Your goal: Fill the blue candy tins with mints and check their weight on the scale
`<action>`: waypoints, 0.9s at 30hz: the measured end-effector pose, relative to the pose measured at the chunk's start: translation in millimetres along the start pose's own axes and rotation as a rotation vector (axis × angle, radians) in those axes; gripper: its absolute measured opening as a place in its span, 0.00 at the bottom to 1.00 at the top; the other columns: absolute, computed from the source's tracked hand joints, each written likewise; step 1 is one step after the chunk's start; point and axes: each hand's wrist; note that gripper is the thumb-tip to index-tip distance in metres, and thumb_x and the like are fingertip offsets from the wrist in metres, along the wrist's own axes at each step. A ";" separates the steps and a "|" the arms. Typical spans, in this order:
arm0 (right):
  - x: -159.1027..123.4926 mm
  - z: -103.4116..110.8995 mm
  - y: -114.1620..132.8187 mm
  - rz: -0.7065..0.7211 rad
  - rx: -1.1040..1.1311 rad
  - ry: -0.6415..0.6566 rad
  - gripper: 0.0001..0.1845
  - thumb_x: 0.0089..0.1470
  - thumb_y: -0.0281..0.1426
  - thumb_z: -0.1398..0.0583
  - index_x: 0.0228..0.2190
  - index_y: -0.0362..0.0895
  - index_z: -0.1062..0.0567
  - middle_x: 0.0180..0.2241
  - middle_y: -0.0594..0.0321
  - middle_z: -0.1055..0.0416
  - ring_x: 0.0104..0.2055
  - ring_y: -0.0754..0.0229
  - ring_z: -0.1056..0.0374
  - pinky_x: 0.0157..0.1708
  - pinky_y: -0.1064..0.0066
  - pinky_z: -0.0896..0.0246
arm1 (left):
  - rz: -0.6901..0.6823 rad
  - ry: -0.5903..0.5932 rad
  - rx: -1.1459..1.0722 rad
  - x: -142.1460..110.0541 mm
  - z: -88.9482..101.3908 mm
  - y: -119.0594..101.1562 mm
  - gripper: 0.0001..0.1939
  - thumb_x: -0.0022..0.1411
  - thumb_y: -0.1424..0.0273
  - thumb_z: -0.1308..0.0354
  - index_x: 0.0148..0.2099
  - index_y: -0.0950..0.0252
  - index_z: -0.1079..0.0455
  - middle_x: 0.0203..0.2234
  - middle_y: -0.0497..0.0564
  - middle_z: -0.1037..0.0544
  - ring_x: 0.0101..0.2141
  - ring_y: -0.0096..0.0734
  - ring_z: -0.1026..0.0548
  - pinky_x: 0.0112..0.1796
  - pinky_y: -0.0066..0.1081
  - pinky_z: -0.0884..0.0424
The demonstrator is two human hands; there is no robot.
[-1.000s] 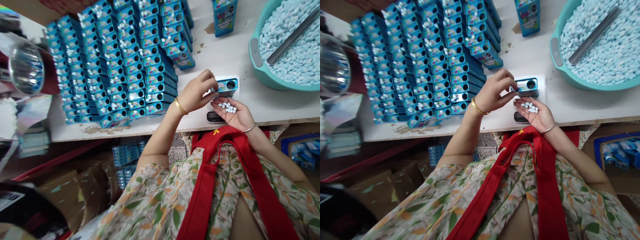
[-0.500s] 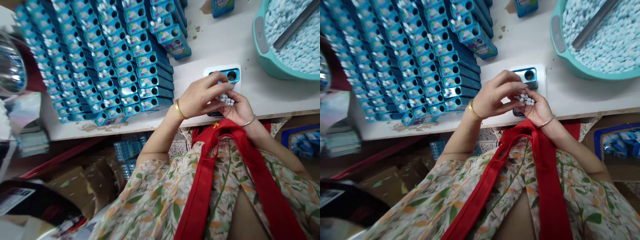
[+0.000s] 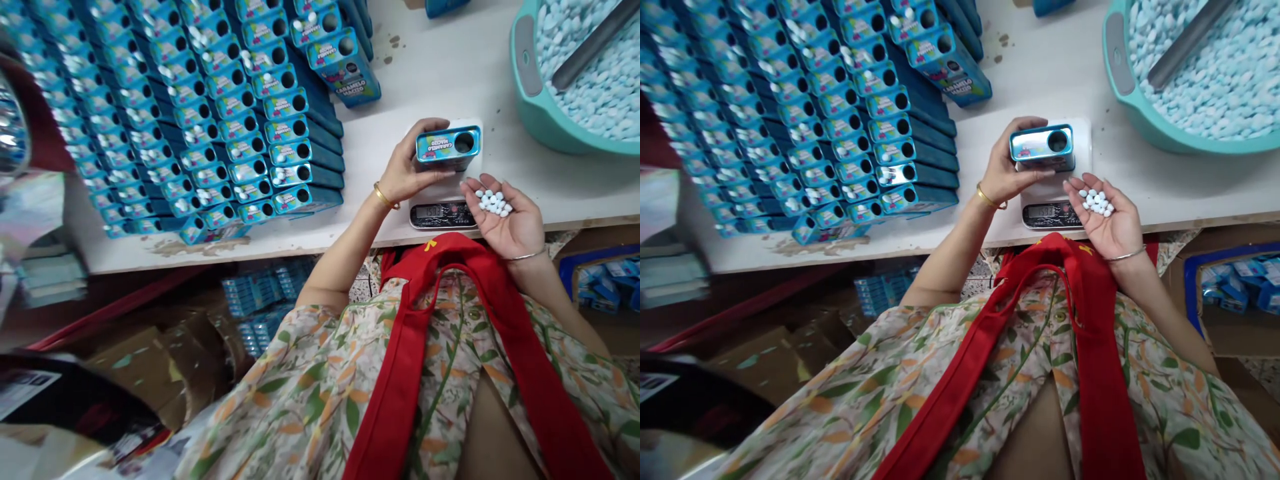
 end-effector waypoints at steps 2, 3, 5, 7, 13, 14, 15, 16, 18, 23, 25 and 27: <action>-0.6 -3.0 -2.3 -0.017 -0.003 0.022 0.07 0.62 0.30 0.44 0.39 0.44 0.26 0.40 0.61 0.21 0.54 0.58 0.27 0.58 0.62 0.30 | 0.004 -0.030 -0.070 0.6 -2.7 1.8 0.42 0.60 0.35 0.53 0.63 0.61 0.41 0.58 0.56 0.30 0.56 0.43 0.30 0.55 0.46 0.29; -1.1 -4.1 -2.7 -0.022 -0.006 0.033 0.07 0.62 0.30 0.44 0.39 0.44 0.26 0.41 0.60 0.21 0.55 0.58 0.27 0.57 0.61 0.30 | 0.015 -0.036 -0.082 0.6 -2.7 2.1 0.40 0.61 0.37 0.51 0.62 0.61 0.40 0.57 0.56 0.30 0.55 0.42 0.30 0.55 0.46 0.29; -2.4 -4.7 -2.3 -0.021 -0.010 0.044 0.08 0.62 0.31 0.44 0.40 0.45 0.26 0.41 0.60 0.21 0.55 0.56 0.28 0.57 0.59 0.29 | 0.049 -0.033 -0.068 0.0 -1.4 1.9 0.35 0.62 0.43 0.45 0.60 0.63 0.39 0.56 0.59 0.29 0.54 0.43 0.29 0.54 0.46 0.28; -3.8 -3.1 -0.7 -0.007 -0.011 0.041 0.08 0.63 0.31 0.45 0.41 0.45 0.26 0.41 0.60 0.21 0.56 0.56 0.28 0.57 0.57 0.29 | 0.061 -0.030 -0.056 -0.7 0.0 2.5 0.32 0.61 0.48 0.41 0.59 0.63 0.39 0.55 0.60 0.29 0.54 0.43 0.28 0.54 0.45 0.28; -5.4 4.0 2.0 0.029 0.005 0.006 0.09 0.64 0.30 0.45 0.37 0.42 0.25 0.40 0.58 0.21 0.52 0.59 0.25 0.55 0.65 0.28 | -0.066 -0.062 -0.112 0.1 1.8 18.7 0.37 0.59 0.40 0.44 0.59 0.61 0.39 0.53 0.58 0.29 0.54 0.44 0.27 0.53 0.45 0.27; -5.2 4.6 1.9 0.030 0.012 0.004 0.09 0.64 0.30 0.45 0.37 0.41 0.25 0.40 0.57 0.21 0.51 0.59 0.25 0.55 0.66 0.28 | -0.084 -0.069 -0.127 0.5 2.0 22.5 0.37 0.58 0.39 0.43 0.59 0.59 0.39 0.53 0.57 0.29 0.55 0.45 0.27 0.53 0.46 0.27; -4.9 5.0 1.6 0.030 0.017 0.003 0.09 0.64 0.30 0.45 0.37 0.41 0.25 0.40 0.57 0.21 0.51 0.59 0.25 0.55 0.67 0.28 | -0.103 -0.079 -0.143 0.9 2.2 26.1 0.38 0.57 0.39 0.42 0.60 0.58 0.39 0.53 0.56 0.29 0.55 0.46 0.27 0.54 0.47 0.27; -4.5 5.2 1.3 0.031 0.021 0.004 0.10 0.63 0.30 0.45 0.37 0.40 0.25 0.40 0.56 0.21 0.51 0.59 0.25 0.55 0.66 0.28 | -0.120 -0.091 -0.161 1.0 2.3 29.1 0.39 0.56 0.38 0.41 0.59 0.57 0.39 0.53 0.54 0.29 0.55 0.47 0.27 0.54 0.47 0.28; -3.7 5.5 0.8 0.031 0.023 0.009 0.10 0.63 0.29 0.45 0.37 0.40 0.25 0.40 0.56 0.21 0.51 0.58 0.25 0.55 0.65 0.28 | -0.124 -0.110 -0.177 0.5 2.7 33.0 0.39 0.54 0.37 0.42 0.59 0.56 0.38 0.53 0.54 0.29 0.56 0.48 0.27 0.55 0.49 0.28; -2.6 7.0 1.6 0.031 0.022 0.009 0.10 0.63 0.29 0.46 0.37 0.41 0.25 0.40 0.57 0.21 0.52 0.58 0.25 0.55 0.62 0.28 | -0.077 -0.115 -0.119 -4.1 5.4 34.8 0.42 0.54 0.33 0.46 0.60 0.55 0.39 0.54 0.54 0.30 0.57 0.50 0.28 0.55 0.52 0.29; -2.4 7.8 2.0 0.032 0.024 0.003 0.10 0.63 0.29 0.46 0.38 0.41 0.25 0.40 0.57 0.21 0.52 0.57 0.26 0.55 0.61 0.28 | -0.063 -0.113 -0.099 -5.4 6.2 35.2 0.42 0.54 0.33 0.47 0.61 0.55 0.39 0.54 0.54 0.30 0.57 0.50 0.28 0.55 0.52 0.29; -2.0 8.0 1.3 0.034 0.026 0.000 0.10 0.63 0.29 0.46 0.39 0.42 0.25 0.40 0.57 0.21 0.52 0.57 0.26 0.55 0.59 0.28 | -0.062 -0.110 -0.091 -5.2 5.4 35.1 0.43 0.54 0.32 0.47 0.61 0.56 0.39 0.55 0.54 0.29 0.57 0.49 0.28 0.55 0.51 0.29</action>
Point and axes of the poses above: each hand's wrist, its own x-axis towards the middle knuckle, its own z-axis out of the back of the hand, y = z × x
